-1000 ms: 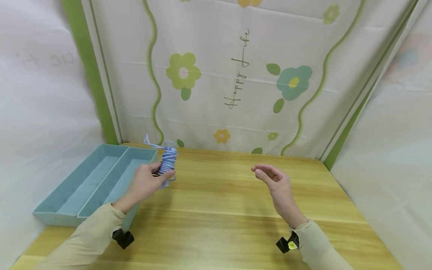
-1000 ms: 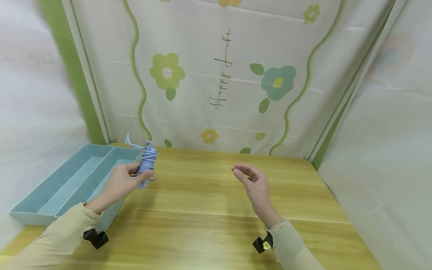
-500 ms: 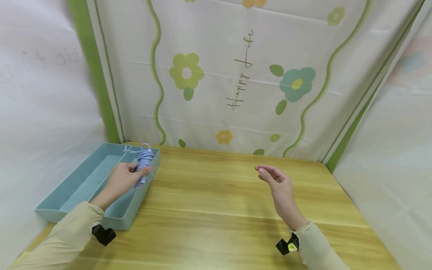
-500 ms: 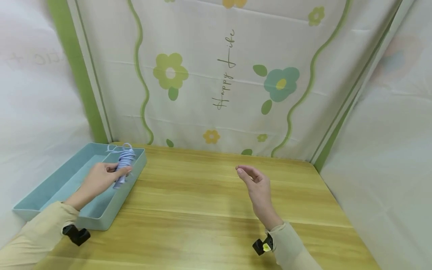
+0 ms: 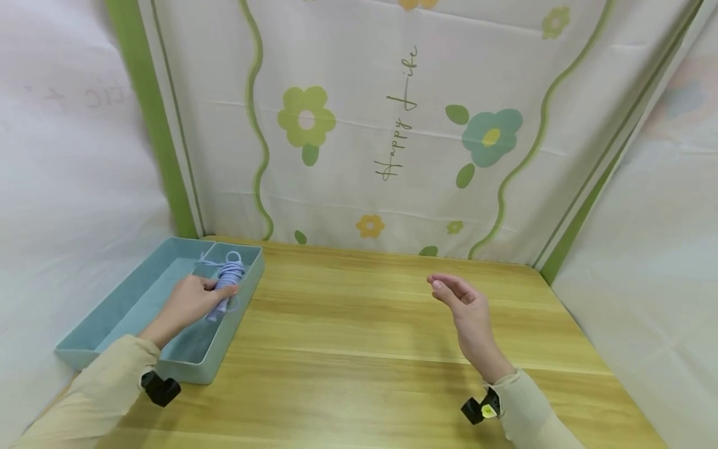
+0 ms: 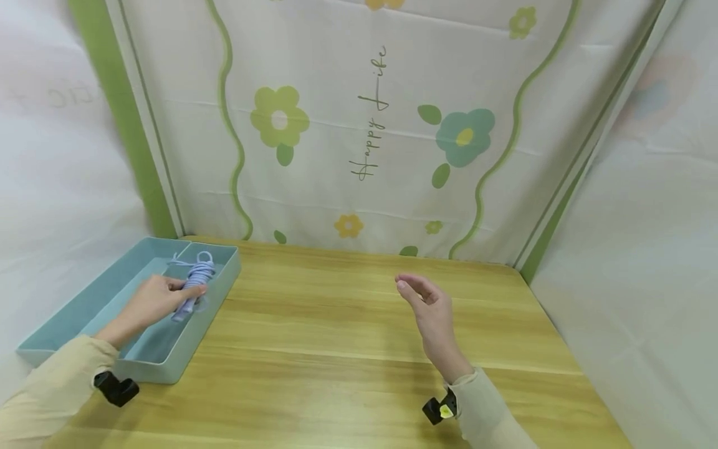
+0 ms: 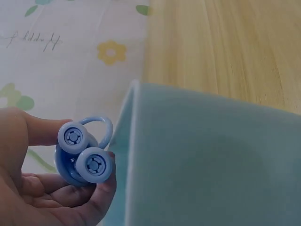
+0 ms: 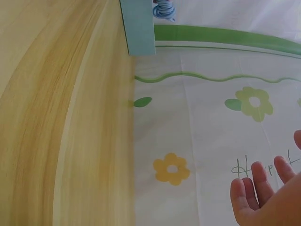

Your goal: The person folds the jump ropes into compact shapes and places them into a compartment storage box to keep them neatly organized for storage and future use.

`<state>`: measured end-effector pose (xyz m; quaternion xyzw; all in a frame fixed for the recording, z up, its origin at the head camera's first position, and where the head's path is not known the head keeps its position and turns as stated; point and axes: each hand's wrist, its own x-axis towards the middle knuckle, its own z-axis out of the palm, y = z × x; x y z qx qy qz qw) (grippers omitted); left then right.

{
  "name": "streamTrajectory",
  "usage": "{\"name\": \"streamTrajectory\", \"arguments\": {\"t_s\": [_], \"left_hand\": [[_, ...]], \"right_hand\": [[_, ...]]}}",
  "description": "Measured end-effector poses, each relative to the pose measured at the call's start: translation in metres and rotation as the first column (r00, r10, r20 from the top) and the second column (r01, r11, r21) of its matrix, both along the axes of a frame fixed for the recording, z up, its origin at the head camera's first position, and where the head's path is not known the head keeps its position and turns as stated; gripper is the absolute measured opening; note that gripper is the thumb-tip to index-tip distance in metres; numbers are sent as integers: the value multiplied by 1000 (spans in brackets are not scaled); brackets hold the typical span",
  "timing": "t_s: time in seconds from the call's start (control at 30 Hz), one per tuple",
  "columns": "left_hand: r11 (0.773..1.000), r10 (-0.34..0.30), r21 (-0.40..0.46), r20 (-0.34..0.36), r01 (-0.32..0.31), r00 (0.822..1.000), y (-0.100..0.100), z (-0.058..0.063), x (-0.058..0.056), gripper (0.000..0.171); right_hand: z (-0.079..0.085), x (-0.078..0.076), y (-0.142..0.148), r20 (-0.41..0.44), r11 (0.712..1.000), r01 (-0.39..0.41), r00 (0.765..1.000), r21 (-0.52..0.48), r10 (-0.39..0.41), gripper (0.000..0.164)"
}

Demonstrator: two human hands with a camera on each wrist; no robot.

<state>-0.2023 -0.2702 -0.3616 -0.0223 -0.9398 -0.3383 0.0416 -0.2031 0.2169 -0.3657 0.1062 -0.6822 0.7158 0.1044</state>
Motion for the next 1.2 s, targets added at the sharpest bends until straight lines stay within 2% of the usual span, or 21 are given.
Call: {"name": "streamTrajectory", "arguments": {"t_s": [0.17,0.3,0.4,0.53,0.67,0.77,1.03,1.2], "left_hand": [[1000,-1,12,104,0,995,-9,-5,-4,52],[999,-26,51,195,17,980,-13,-3,-9,47],[998,-45,43,242,36,969,-17,-3,-11,46],[994,-85,-39,259,98,962,-24,-7,-14,47],[977,-146,-111,266,181,953,-25,-11,-14,44],[971,-174,-112,279,211,945,-24,-13,-13,42],[950,-222,-125,374,286,901,-24,-9,-11,38],[952,-217,-123,375,280,901,-22,-11,-12,37]], "right_hand": [[-2,1,-3,2,1000,-20,1000,-16,20,40],[-3,2,-1,5,999,-35,999,-13,35,41],[-4,2,1,-1,999,-39,999,-13,39,42],[-6,1,3,-8,999,-43,999,-17,43,42],[-9,1,3,-12,999,-45,999,-20,45,41],[-10,1,3,-17,998,-49,999,-24,49,41],[-10,0,0,-6,998,-60,998,-35,60,42],[-11,-1,-2,4,997,-61,998,-38,61,41]]}}
